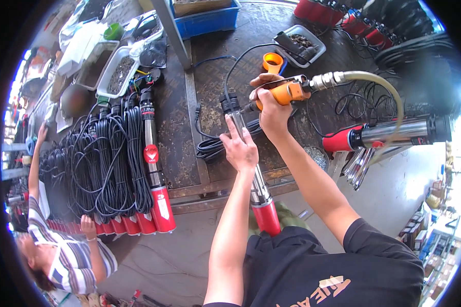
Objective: The person assembles water pumps by securing metal components and attaching black cable bundles using a pneumatic screwdriver.
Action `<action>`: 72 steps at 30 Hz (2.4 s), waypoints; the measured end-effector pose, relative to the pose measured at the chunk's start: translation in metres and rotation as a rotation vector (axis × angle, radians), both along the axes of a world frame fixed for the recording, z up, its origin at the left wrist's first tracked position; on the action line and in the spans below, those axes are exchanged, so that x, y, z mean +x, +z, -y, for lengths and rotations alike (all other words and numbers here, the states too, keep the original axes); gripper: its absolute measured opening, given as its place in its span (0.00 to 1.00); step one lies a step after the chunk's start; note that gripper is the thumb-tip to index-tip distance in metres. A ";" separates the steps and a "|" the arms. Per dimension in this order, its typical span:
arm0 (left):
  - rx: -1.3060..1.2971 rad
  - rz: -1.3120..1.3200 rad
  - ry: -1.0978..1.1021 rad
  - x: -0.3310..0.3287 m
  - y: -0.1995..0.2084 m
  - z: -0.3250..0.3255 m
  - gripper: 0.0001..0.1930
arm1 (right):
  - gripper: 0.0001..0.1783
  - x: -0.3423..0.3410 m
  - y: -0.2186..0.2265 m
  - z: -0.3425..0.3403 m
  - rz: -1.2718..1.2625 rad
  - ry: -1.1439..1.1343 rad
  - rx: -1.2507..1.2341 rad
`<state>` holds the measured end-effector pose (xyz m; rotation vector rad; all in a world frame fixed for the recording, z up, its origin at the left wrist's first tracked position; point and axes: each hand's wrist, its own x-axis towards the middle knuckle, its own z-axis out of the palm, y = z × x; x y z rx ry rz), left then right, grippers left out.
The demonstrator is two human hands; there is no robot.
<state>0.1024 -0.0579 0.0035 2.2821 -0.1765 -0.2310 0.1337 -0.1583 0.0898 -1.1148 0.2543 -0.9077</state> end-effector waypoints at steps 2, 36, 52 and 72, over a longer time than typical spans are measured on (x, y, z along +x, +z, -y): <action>-0.023 0.011 0.000 0.000 -0.002 0.000 0.35 | 0.12 0.011 -0.011 0.001 -0.047 0.003 0.026; -0.013 -0.029 -0.010 0.004 -0.003 0.000 0.36 | 0.11 0.023 -0.037 0.013 -0.061 -0.062 0.025; 0.024 -0.033 0.004 0.005 0.001 0.001 0.37 | 0.10 0.024 -0.034 0.012 -0.112 -0.017 -0.015; -0.023 0.077 0.057 0.000 -0.006 -0.001 0.39 | 0.12 0.020 -0.069 0.032 -0.065 -0.013 -0.124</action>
